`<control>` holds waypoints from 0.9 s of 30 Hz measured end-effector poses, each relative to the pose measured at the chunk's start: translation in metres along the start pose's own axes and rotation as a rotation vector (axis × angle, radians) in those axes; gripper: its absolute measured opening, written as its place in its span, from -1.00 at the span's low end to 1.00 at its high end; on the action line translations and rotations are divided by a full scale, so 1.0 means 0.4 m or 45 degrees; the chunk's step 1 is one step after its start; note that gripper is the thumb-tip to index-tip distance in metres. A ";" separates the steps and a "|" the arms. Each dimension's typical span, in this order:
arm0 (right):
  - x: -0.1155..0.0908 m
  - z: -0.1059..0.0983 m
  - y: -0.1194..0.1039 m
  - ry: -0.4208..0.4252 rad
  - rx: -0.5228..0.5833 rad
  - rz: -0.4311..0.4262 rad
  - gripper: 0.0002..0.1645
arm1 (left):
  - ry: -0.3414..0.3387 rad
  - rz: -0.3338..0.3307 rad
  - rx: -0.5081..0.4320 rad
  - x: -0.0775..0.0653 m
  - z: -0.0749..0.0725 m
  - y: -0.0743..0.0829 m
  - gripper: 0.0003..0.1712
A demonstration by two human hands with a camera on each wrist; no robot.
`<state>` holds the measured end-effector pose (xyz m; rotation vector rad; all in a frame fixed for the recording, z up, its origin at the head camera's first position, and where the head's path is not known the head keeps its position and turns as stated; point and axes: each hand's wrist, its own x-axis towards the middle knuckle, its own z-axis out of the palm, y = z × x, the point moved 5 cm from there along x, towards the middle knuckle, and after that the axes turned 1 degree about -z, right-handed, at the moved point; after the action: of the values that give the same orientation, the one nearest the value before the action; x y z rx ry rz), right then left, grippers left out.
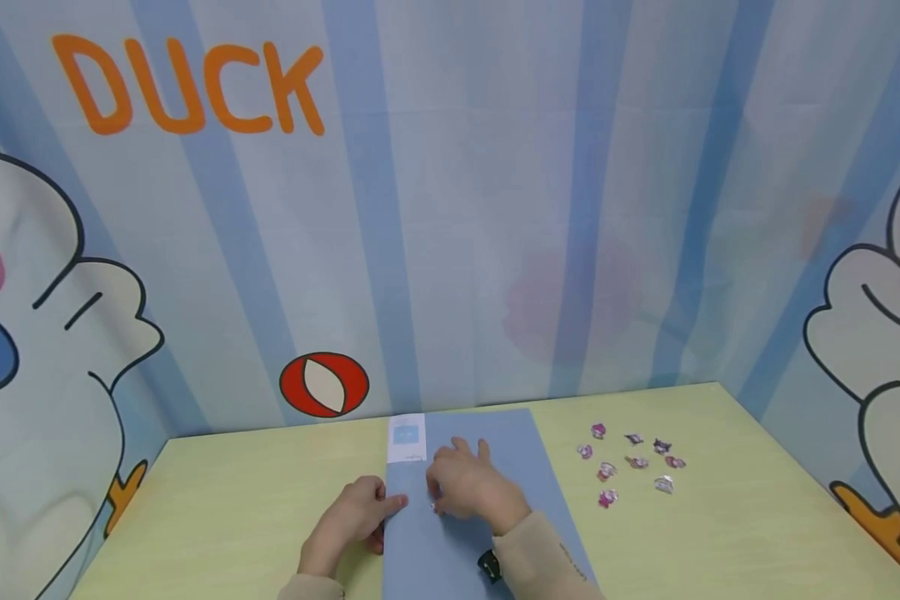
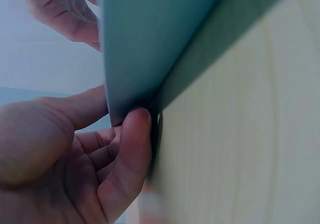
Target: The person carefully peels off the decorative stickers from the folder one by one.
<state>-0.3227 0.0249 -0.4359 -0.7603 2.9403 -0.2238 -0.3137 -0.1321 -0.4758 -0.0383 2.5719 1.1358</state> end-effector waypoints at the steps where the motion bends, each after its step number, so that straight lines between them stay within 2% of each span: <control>1: 0.000 0.000 0.000 0.001 0.001 0.000 -0.72 | 0.001 0.000 0.001 0.000 0.000 0.000 -0.67; 16: 0.000 -0.005 -0.003 0.062 -0.020 -0.015 -0.66 | -0.006 0.013 -0.013 0.006 0.002 0.000 -0.68; 27: -0.007 -0.019 -0.002 0.049 -0.049 -0.018 -0.67 | 0.001 -0.013 -0.012 0.008 0.002 -0.005 -0.67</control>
<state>-0.3207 0.0265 -0.4281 -0.7911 2.9844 -0.1858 -0.3163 -0.1327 -0.4788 -0.0542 2.5643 1.1448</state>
